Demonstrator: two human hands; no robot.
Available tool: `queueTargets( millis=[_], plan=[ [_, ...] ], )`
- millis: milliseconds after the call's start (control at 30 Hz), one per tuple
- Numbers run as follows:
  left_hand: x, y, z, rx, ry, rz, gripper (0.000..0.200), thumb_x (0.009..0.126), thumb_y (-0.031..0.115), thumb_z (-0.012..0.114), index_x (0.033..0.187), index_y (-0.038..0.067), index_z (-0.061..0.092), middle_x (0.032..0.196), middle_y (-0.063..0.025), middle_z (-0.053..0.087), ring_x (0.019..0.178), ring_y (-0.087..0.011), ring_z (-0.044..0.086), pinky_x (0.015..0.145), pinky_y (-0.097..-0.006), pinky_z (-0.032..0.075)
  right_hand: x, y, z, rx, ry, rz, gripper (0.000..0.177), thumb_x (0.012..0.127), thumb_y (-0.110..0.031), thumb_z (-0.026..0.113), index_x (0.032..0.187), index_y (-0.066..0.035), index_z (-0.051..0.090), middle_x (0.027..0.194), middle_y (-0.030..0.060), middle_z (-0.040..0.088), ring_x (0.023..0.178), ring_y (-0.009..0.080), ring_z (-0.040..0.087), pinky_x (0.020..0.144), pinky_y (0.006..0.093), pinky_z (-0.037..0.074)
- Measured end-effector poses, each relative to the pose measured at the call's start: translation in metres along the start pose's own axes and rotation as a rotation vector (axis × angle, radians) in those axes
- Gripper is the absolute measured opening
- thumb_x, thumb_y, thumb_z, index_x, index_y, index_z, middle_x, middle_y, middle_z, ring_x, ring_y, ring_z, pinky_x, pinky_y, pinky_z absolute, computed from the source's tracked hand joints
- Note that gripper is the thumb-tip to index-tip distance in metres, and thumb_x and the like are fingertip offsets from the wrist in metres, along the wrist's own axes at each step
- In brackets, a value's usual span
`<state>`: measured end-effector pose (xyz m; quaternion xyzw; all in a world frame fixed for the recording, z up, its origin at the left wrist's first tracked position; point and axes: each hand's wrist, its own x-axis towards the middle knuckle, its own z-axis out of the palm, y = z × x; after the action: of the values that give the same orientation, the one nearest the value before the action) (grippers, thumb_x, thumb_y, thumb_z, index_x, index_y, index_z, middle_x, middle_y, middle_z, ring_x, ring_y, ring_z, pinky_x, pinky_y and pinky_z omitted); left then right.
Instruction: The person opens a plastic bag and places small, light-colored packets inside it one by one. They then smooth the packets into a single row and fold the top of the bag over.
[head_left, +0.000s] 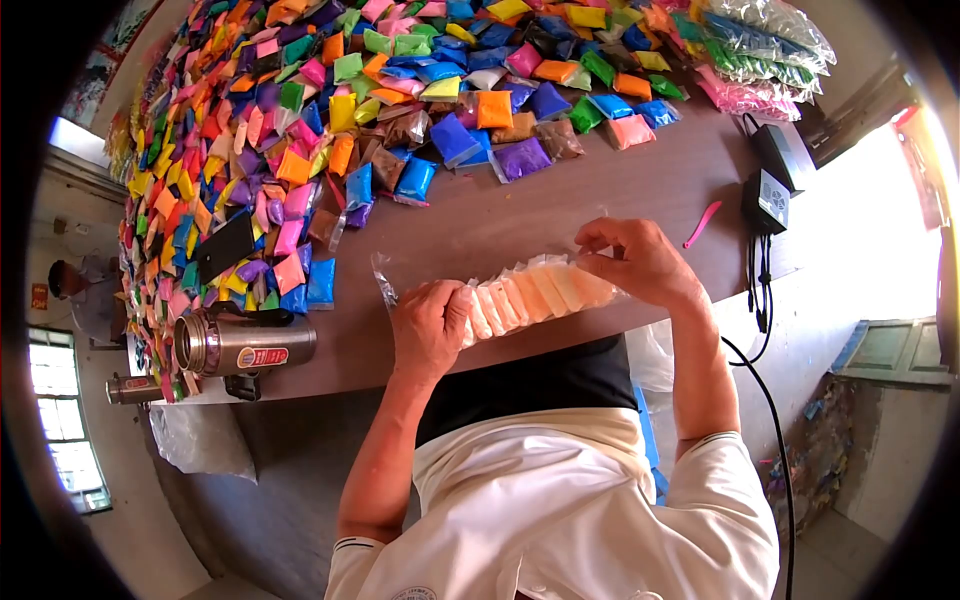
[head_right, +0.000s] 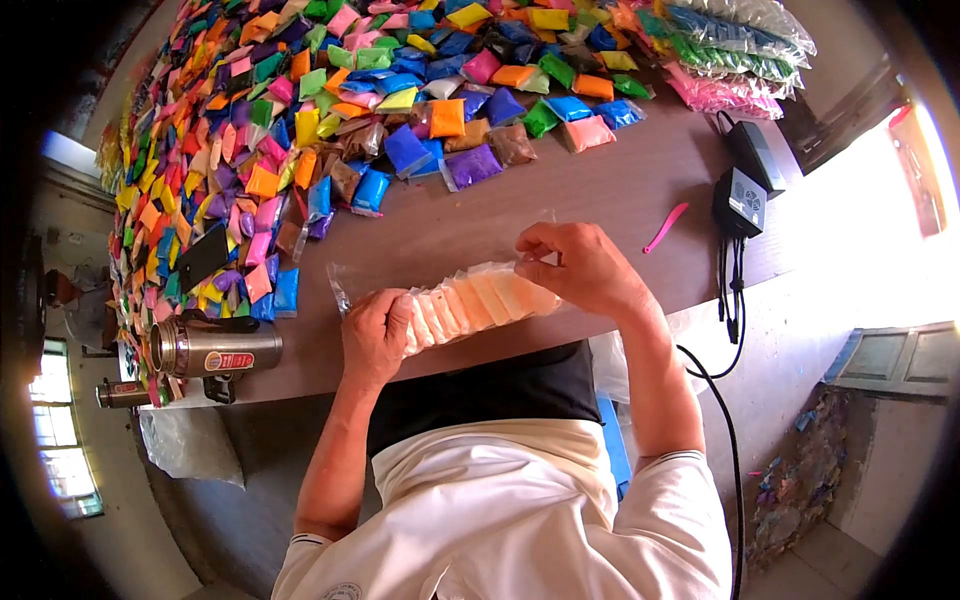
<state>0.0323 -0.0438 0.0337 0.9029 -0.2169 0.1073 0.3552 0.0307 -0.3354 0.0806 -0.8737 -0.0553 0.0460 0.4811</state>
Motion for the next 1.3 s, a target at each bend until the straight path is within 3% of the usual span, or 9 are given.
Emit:
queueTargets(
  millis=[400, 467, 567, 700, 800, 900, 1000, 1067, 1300],
  plan=[
    [0.001, 0.002, 0.000, -0.012, 0.025, -0.001, 0.023, 0.097, 0.025, 0.059, 0.086, 0.005, 0.065, 0.080, -0.0122, 0.068, 0.075, -0.0356, 0.063, 0.070, -0.0440, 0.049, 0.001, 0.010, 0.000, 0.047, -0.051, 0.059, 0.026, 0.082, -0.014, 0.071, 0.105, -0.002, 0.070, 0.089, 0.0057, 0.070, 0.070, 0.0114, 0.056, 0.065, 0.0286, 0.049],
    [0.000, 0.002, 0.000, -0.015, 0.025, -0.007, 0.024, 0.097, 0.025, 0.059, 0.086, 0.005, 0.065, 0.080, -0.0124, 0.068, 0.075, -0.0357, 0.063, 0.070, -0.0440, 0.049, 0.001, 0.002, -0.002, 0.011, -0.031, 0.073, 0.024, 0.083, -0.013, 0.071, 0.104, -0.001, 0.070, 0.090, 0.0125, 0.071, 0.083, 0.0234, 0.068, 0.077, 0.0347, 0.053],
    [-0.001, 0.000, 0.001, -0.004, 0.038, 0.007, 0.025, 0.097, 0.025, 0.058, 0.085, 0.005, 0.064, 0.079, -0.0126, 0.067, 0.075, -0.0358, 0.063, 0.069, -0.0440, 0.049, 0.000, -0.001, 0.000, -0.094, -0.027, 0.093, 0.023, 0.084, -0.013, 0.070, 0.104, -0.002, 0.070, 0.091, 0.0138, 0.072, 0.084, 0.0255, 0.069, 0.078, 0.0350, 0.053],
    [0.000, 0.002, 0.000, -0.006, 0.024, -0.001, 0.024, 0.097, 0.025, 0.059, 0.085, 0.005, 0.064, 0.079, -0.0129, 0.067, 0.074, -0.0359, 0.063, 0.070, -0.0443, 0.049, 0.001, 0.015, 0.007, -0.043, 0.008, 0.012, 0.022, 0.084, -0.015, 0.069, 0.101, -0.001, 0.069, 0.085, 0.0092, 0.069, 0.070, 0.0163, 0.060, 0.067, 0.0320, 0.050],
    [0.000, 0.001, 0.001, -0.015, 0.019, -0.012, 0.024, 0.097, 0.025, 0.059, 0.085, 0.005, 0.064, 0.079, -0.0128, 0.067, 0.075, -0.0358, 0.063, 0.070, -0.0444, 0.049, 0.001, 0.015, 0.005, -0.027, 0.023, 0.008, 0.022, 0.083, -0.014, 0.070, 0.100, 0.000, 0.069, 0.085, 0.0107, 0.069, 0.071, 0.0205, 0.063, 0.069, 0.0340, 0.051],
    [-0.001, 0.000, 0.001, -0.015, 0.014, -0.020, 0.024, 0.097, 0.025, 0.059, 0.085, 0.005, 0.064, 0.079, -0.0126, 0.067, 0.075, -0.0355, 0.063, 0.070, -0.0443, 0.049, 0.001, 0.000, 0.002, -0.197, 0.046, -0.009, 0.021, 0.085, -0.014, 0.068, 0.102, -0.001, 0.069, 0.090, 0.0164, 0.070, 0.084, 0.0342, 0.068, 0.078, 0.0407, 0.053],
    [0.000, 0.001, 0.001, -0.011, 0.015, -0.017, 0.024, 0.097, 0.025, 0.059, 0.085, 0.005, 0.064, 0.079, -0.0122, 0.067, 0.075, -0.0351, 0.063, 0.070, -0.0439, 0.049, 0.002, -0.006, 0.009, -0.219, 0.140, -0.057, 0.019, 0.085, -0.012, 0.068, 0.100, -0.001, 0.068, 0.092, 0.0166, 0.068, 0.086, 0.0365, 0.066, 0.079, 0.0429, 0.052],
    [-0.001, 0.000, 0.001, -0.013, 0.017, -0.011, 0.024, 0.097, 0.025, 0.059, 0.085, 0.005, 0.064, 0.079, -0.0120, 0.067, 0.075, -0.0348, 0.063, 0.070, -0.0438, 0.049, 0.002, -0.009, 0.016, -0.220, 0.211, -0.290, 0.020, 0.083, -0.010, 0.071, 0.101, -0.001, 0.068, 0.097, 0.0129, 0.068, 0.087, 0.0321, 0.066, 0.078, 0.0388, 0.053],
    [0.000, 0.002, 0.001, 0.013, 0.037, -0.001, 0.024, 0.097, 0.024, 0.060, 0.083, 0.005, 0.064, 0.078, -0.0112, 0.067, 0.073, -0.0344, 0.063, 0.069, -0.0436, 0.049, 0.015, -0.007, 0.060, -0.278, 0.106, -0.470, 0.019, 0.083, -0.014, 0.072, 0.099, -0.004, 0.069, 0.096, 0.0118, 0.067, 0.091, 0.0328, 0.063, 0.080, 0.0421, 0.051]
  ],
)
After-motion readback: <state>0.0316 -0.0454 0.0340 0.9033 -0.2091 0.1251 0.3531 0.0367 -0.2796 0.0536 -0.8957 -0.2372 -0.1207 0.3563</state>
